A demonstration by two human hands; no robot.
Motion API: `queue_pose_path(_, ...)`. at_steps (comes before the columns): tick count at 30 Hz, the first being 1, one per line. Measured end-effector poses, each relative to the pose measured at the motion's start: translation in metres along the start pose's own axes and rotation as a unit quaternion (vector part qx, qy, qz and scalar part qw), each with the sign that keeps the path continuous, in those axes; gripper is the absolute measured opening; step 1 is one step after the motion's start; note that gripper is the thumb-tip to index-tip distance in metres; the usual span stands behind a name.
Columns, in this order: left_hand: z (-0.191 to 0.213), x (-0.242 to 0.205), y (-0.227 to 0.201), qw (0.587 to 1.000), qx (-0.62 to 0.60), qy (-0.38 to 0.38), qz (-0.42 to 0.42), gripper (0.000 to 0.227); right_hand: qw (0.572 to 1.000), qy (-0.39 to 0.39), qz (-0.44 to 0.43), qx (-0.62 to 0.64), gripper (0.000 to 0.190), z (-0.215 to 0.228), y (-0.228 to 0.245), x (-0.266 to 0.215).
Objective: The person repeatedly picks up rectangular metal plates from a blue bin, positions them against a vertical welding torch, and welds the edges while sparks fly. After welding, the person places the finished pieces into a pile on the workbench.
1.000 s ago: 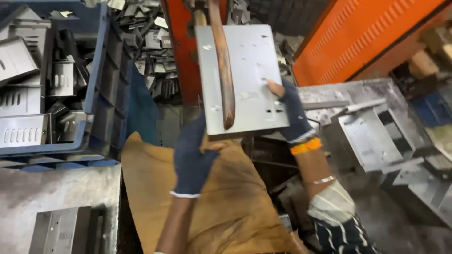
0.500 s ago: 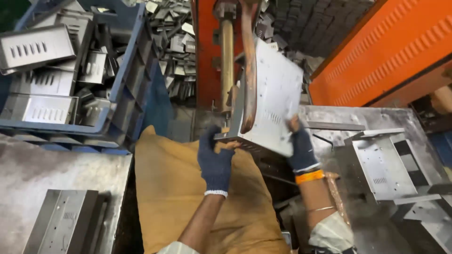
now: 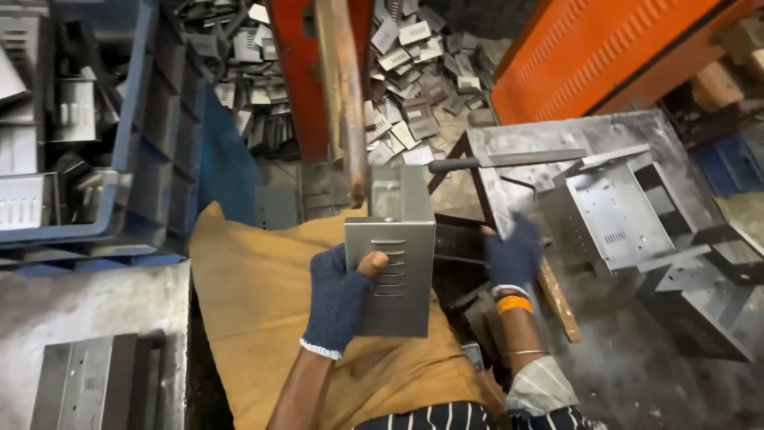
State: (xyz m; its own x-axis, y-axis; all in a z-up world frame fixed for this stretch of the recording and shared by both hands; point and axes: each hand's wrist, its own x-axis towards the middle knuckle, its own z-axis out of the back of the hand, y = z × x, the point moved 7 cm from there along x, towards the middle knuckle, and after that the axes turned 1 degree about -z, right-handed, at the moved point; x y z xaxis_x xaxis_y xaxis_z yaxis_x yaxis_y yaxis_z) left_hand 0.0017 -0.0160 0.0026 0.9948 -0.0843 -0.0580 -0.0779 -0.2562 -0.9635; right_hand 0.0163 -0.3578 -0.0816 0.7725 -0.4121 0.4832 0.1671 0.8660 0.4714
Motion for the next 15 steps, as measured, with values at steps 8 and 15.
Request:
queue_pose_path(8,-0.014,0.000,0.006,0.995,-0.049,-0.056,0.071,0.041,0.970,0.104,-0.150,-0.161,0.047,0.016,-0.080,-0.022)
queue_pose_path(15,-0.025,-0.001,0.007,0.998,-0.006,-0.025,0.050,0.045,0.709,0.290,-0.135,0.628,0.033,0.066,0.085,-0.019)
